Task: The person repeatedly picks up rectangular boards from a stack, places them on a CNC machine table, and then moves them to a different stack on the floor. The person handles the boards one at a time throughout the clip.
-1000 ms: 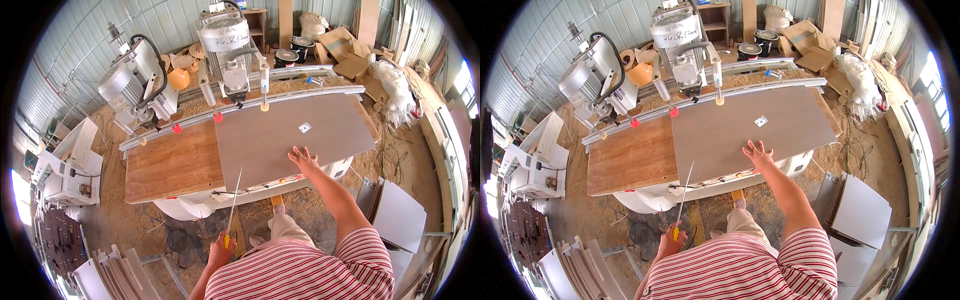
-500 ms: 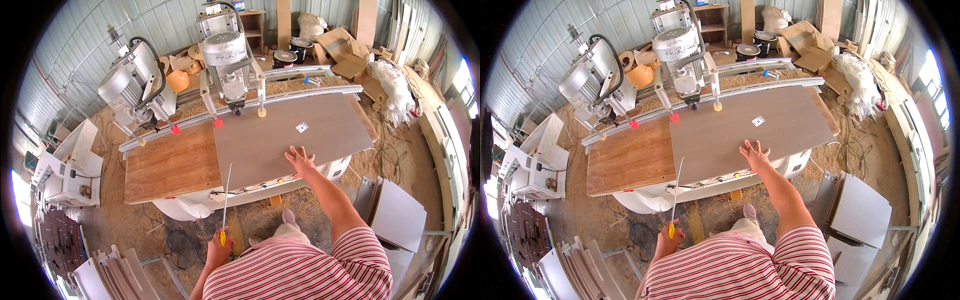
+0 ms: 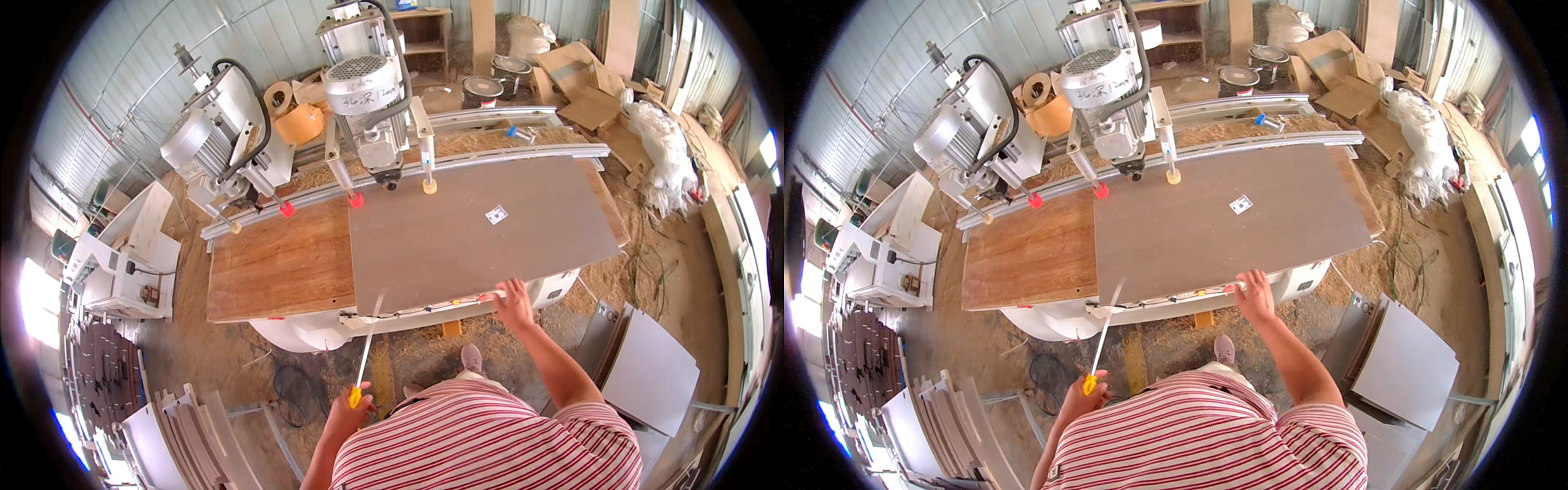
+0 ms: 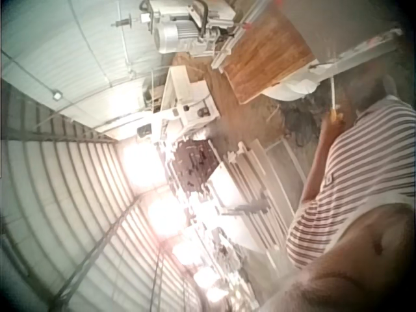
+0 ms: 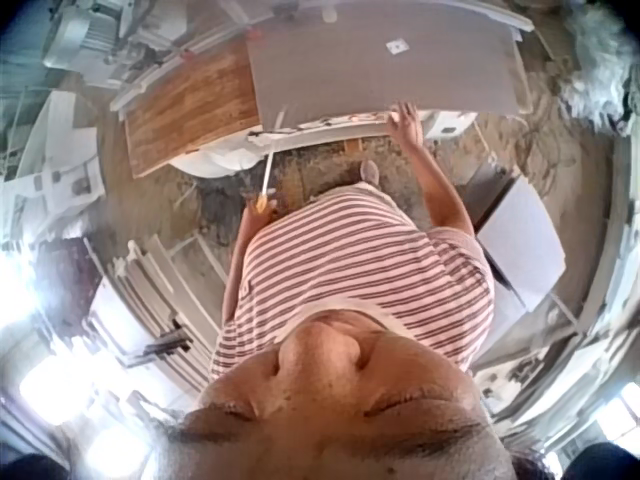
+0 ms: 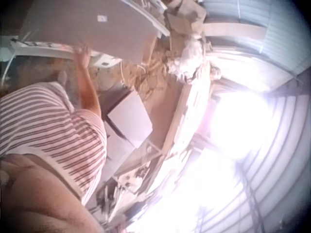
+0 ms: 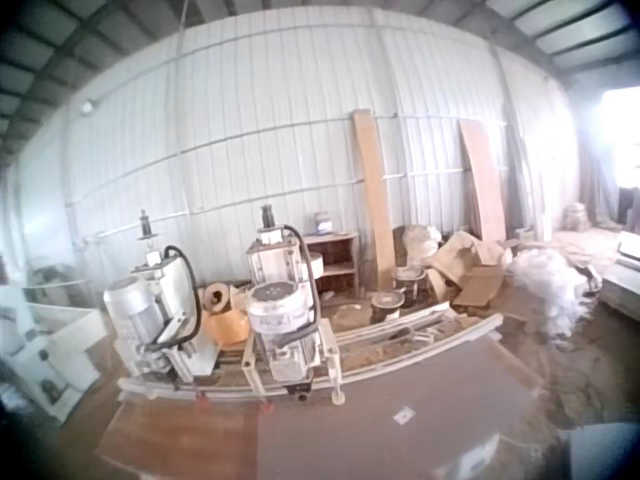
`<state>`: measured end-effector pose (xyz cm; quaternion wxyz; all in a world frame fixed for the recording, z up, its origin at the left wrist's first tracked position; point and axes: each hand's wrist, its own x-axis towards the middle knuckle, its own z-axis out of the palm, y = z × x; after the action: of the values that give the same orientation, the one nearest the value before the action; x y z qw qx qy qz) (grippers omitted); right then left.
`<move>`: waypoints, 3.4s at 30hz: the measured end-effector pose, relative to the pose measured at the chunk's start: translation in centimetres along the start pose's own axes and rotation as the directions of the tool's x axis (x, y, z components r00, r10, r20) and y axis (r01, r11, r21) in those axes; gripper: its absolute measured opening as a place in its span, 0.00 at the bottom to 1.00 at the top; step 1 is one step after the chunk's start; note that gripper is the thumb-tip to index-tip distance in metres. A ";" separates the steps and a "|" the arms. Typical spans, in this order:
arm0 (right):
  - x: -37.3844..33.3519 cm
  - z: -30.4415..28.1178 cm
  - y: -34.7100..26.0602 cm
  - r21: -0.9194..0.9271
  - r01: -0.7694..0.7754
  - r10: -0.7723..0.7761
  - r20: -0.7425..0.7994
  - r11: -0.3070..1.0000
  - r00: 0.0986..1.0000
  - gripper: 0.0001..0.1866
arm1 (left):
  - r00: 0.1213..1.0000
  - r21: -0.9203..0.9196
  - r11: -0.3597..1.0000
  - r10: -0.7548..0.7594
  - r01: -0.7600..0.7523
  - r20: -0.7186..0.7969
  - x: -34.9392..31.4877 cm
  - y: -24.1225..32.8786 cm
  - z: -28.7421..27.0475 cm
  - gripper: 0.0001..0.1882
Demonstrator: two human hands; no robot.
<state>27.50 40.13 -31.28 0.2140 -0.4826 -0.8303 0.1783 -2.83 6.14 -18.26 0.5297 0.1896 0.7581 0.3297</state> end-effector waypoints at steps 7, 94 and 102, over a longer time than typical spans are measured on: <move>-1.1 3.4 15.3 0.709 -0.482 0.692 -0.012 0.515 0.722 0.12 | 0.998 -0.282 0.959 -0.015 -0.004 -0.065 -1.1 -0.1 -0.1 0.14; 1.3 18.1 -22.3 0.486 -0.841 0.112 0.874 -0.237 0.474 0.14 | 0.991 -0.325 0.946 -0.037 -0.006 -0.126 -3.9 -2.5 -6.3 0.09; -3.6 15.7 -12.1 0.393 -0.910 0.152 0.915 -0.131 0.373 0.10 | 0.983 -0.412 0.911 -0.048 -0.029 -0.176 -4.2 -3.8 -6.5 0.04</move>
<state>12.03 29.88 -39.16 0.0640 -0.4767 -0.2191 0.8489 -7.11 -1.13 -16.62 0.4879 0.0389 0.7175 0.4956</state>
